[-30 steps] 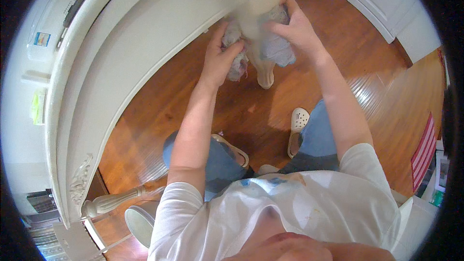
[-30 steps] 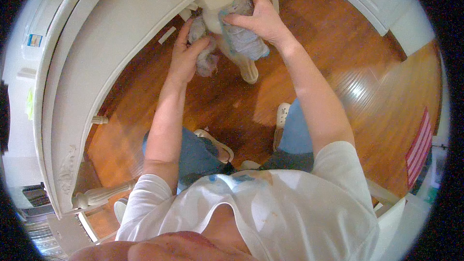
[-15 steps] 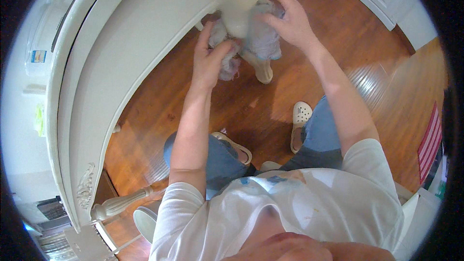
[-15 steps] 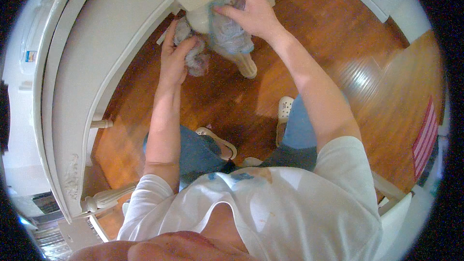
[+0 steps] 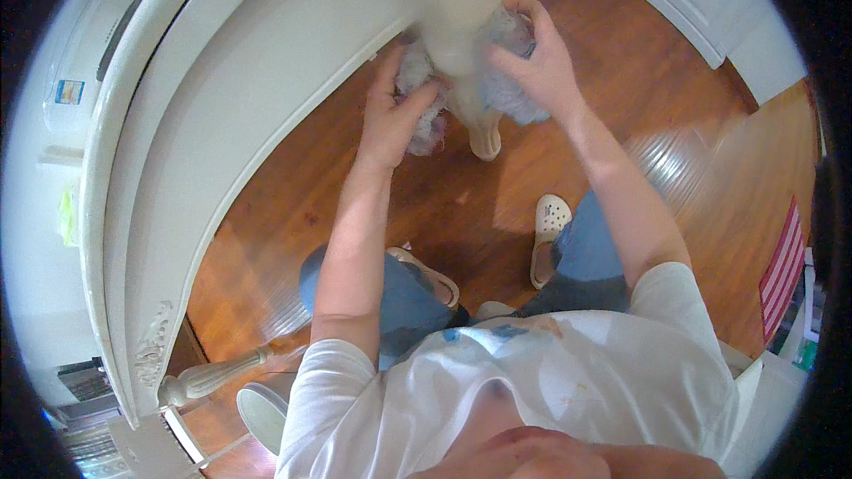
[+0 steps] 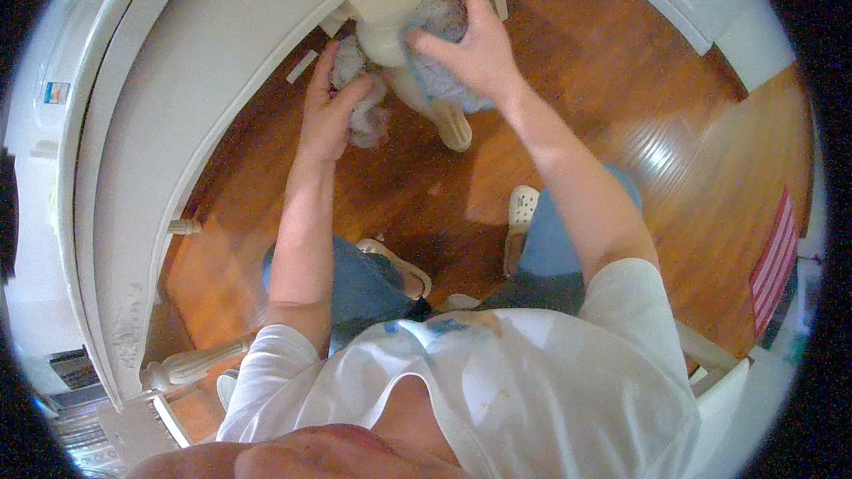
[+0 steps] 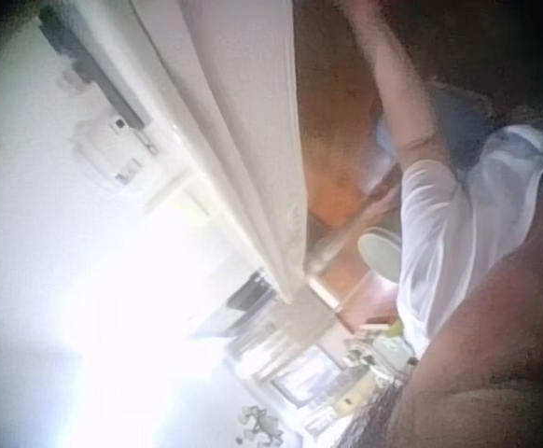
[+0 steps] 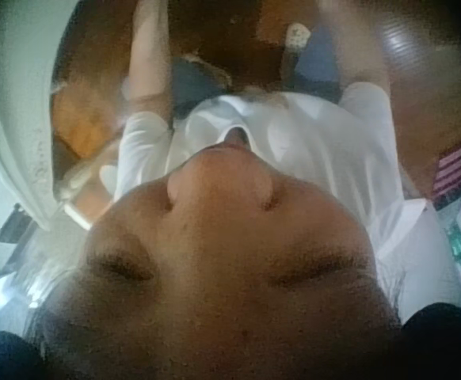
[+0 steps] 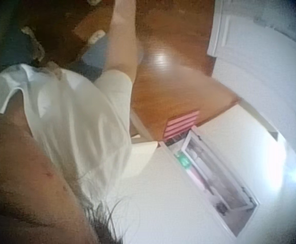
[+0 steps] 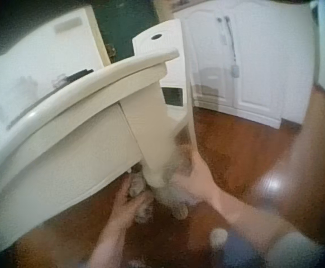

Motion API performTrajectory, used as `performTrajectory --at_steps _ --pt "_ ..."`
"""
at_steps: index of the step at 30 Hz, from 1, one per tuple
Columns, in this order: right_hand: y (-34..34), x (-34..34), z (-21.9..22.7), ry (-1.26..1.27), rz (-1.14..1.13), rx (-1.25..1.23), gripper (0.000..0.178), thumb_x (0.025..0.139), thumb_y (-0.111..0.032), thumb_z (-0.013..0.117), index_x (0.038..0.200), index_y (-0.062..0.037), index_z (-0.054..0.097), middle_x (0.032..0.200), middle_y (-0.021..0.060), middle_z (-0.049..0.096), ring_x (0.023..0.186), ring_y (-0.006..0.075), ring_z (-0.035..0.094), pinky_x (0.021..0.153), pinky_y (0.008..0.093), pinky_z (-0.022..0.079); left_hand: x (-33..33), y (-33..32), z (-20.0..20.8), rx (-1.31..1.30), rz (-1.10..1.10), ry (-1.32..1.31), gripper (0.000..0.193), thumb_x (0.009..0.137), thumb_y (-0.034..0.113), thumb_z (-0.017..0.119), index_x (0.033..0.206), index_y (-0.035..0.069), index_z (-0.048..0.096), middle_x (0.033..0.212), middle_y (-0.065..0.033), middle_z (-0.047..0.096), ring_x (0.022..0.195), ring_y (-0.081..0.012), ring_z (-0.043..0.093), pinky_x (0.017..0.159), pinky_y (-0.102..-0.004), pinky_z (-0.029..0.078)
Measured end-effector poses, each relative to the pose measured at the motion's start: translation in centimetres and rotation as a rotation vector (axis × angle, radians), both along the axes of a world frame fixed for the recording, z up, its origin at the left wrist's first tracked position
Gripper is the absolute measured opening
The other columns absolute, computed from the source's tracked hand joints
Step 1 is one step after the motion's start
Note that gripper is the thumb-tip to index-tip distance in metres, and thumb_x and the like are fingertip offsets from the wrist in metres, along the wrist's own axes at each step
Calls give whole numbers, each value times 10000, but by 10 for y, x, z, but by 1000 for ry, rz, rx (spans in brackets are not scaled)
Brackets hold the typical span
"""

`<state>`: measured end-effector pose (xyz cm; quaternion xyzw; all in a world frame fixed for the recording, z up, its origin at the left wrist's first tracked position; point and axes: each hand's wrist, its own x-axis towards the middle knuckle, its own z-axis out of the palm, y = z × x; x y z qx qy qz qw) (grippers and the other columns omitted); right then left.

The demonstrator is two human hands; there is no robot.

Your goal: The person kneels on the floor and wipes a white table with a cloth, cleaning the tabletop, legs, and base. They use a bucket of water nearby and continue wiping different parts of the table throughout the clip.

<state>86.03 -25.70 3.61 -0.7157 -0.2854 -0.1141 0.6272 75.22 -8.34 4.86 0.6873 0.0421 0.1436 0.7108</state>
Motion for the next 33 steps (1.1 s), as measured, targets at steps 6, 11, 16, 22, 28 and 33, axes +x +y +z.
performTrajectory --at_steps 6,11,16,22,28,33 --pt "12 -7 16 125 32 25 730 661 -255 787 1234 6 417 1100 131 572 1011 223 560 881 328 458 0 -3 -2 6 12 -18 696 801 56 635 1411 30 301 1117 -123 579 903 -195 601 763 -327 503" --pt "4 3 13 338 207 277 507 747 -160 707 1194 -15 515 1060 87 602 976 176 570 842 294 467 3 -4 -7 -25 -8 -90 708 799 58 614 1422 21 279 1026 -121 603 758 -161 614 599 -283 513" --pt "7 22 6 364 141 364 331 838 -160 614 1137 -18 601 981 59 635 914 140 586 791 274 471 8 -13 -7 23 84 -140 724 807 59 610 1430 24 244 993 -137 614 640 -165 602 474 -297 486" --pt "12 56 4 509 300 290 339 888 -243 556 1143 -24 601 1032 72 648 905 166 595 788 288 471 -1 -10 4 -1 -22 107 774 818 84 652 1454 58 213 1136 -173 563 853 -235 618 642 -345 536" --pt "43 105 -10 509 431 63 412 936 -337 433 1149 -27 601 1094 118 641 961 218 593 833 340 462 7 -8 -4 190 82 -8 631 835 123 644 1365 8 321 1071 -144 595 770 -177 627 649 -302 525" --pt "39 93 -13 511 296 119 394 934 -295 422 1145 -6 588 1099 157 634 990 246 591 843 353 450 10 -3 -9 162 102 -76 592 837 159 651 1325 -28 372 1133 -133 563 913 -182 601 804 -307 489"
